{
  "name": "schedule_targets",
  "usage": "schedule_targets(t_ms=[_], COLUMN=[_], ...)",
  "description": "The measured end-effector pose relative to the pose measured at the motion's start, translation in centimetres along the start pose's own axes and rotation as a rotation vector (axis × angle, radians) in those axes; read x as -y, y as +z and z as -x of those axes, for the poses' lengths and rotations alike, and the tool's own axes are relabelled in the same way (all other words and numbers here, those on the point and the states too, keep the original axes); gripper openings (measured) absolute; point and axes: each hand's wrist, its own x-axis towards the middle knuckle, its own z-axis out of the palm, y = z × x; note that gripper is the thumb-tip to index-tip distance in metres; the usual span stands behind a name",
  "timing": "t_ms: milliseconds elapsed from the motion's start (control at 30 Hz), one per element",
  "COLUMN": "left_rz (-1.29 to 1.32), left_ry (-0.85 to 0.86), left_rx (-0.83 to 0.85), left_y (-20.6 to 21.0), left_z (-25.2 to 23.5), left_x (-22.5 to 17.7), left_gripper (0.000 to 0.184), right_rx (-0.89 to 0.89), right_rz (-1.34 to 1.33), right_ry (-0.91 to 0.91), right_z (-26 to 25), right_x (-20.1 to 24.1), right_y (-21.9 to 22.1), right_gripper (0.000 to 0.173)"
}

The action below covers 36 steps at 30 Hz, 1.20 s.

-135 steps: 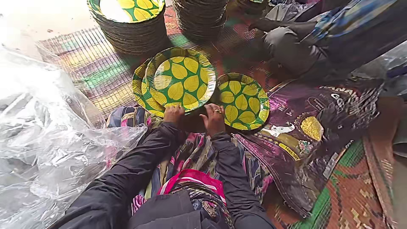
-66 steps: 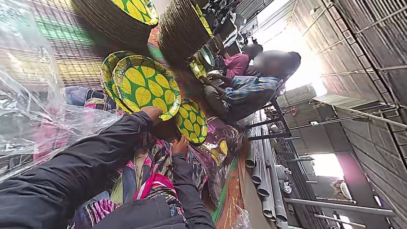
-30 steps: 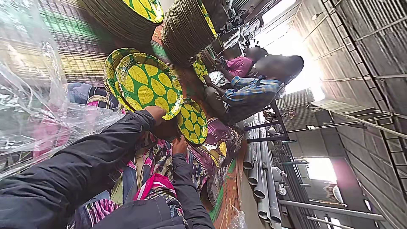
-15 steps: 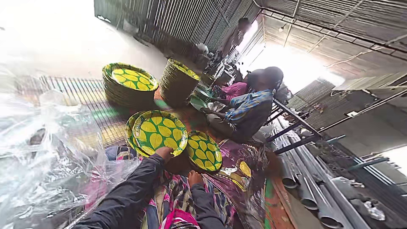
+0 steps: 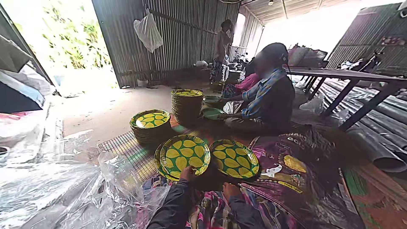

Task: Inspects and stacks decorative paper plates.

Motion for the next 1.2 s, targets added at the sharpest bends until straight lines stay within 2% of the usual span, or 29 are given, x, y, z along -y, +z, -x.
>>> schedule_targets(t_ms=[667, 900, 1200], left_rz=[-0.172, -0.194, -0.194], left_ry=[0.07, 0.08, 0.077], left_rx=[0.003, -0.003, -0.006], left_y=[1.6, 2.0, 2.1], left_z=[0.6, 0.4, 0.4], left_x=[0.1, 0.3, 0.3], left_gripper=[0.036, 0.029, 0.029], right_rx=[0.031, 0.037, 0.028], right_rz=[-0.086, -0.074, -0.065], right_ry=[-0.054, -0.063, -0.064], right_z=[0.8, 1.2, 1.1], right_x=[-0.5, -0.6, -0.7], right_y=[-0.4, -0.7, -0.5], right_gripper=[0.042, 0.043, 0.042])
